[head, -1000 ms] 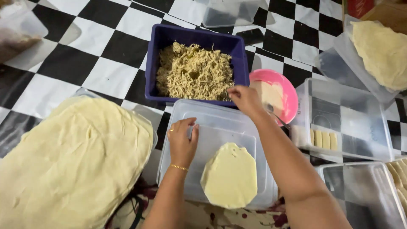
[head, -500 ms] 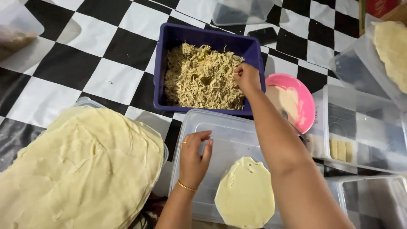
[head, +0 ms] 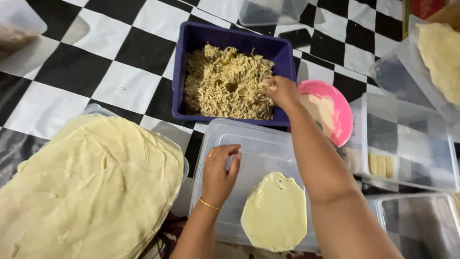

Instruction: Rolling and assembling risoles by placing filling on a wrapper and folding it into a roll.

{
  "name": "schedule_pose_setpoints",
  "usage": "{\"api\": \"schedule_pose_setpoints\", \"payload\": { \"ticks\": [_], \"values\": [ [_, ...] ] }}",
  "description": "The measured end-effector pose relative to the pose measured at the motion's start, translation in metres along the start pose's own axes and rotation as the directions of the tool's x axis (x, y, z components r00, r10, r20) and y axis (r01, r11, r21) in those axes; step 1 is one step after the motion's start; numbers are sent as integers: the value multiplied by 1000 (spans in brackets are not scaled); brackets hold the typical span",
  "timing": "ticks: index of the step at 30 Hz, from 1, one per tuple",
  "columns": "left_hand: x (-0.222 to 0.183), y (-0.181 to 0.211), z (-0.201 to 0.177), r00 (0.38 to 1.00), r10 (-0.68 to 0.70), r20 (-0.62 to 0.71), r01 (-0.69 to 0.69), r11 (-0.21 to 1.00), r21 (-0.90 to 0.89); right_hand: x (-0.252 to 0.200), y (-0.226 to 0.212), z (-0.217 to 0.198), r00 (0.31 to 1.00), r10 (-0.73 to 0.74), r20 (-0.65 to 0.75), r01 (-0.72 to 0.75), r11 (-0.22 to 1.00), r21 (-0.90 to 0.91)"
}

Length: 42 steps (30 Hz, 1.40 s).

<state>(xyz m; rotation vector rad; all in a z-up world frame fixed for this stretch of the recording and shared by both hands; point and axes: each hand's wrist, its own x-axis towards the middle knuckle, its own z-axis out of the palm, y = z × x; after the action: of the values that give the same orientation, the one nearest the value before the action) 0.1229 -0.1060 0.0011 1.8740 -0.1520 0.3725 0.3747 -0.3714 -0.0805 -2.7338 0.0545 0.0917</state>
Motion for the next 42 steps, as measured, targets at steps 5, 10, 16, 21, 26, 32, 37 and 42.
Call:
{"api": "schedule_pose_setpoints", "payload": {
  "ticks": [5,10,16,21,26,32,37,42],
  "values": [
    [0,-2,2,1000,-24,10,24,1000,-12,-7,10,13,998,51,23,-53,994,92],
    [-1,1,-1,1000,11,-6,-11,1000,-4,-10,1,35,999,26,40,-33,981,191],
    [1,-5,0,1000,12,28,-11,1000,-29,-6,8,3,998,34,-58,-24,985,172],
    [-3,-7,2,999,3,42,-3,1000,-18,-25,-3,-28,978,205,44,-190,779,598],
    [-3,-3,0,996,45,72,-46,999,17,-65,-14,-61,948,215,234,-297,344,891],
    [-13,-10,2,987,89,136,-104,989,105,-197,-15,-96,951,52,305,-309,201,930],
    [-30,-2,13,917,171,360,-263,938,223,-331,-10,-89,885,-110,453,-301,607,735],
    [-62,16,28,736,28,677,-344,876,338,-397,-16,-60,950,-228,213,124,902,413]
  ]
}}
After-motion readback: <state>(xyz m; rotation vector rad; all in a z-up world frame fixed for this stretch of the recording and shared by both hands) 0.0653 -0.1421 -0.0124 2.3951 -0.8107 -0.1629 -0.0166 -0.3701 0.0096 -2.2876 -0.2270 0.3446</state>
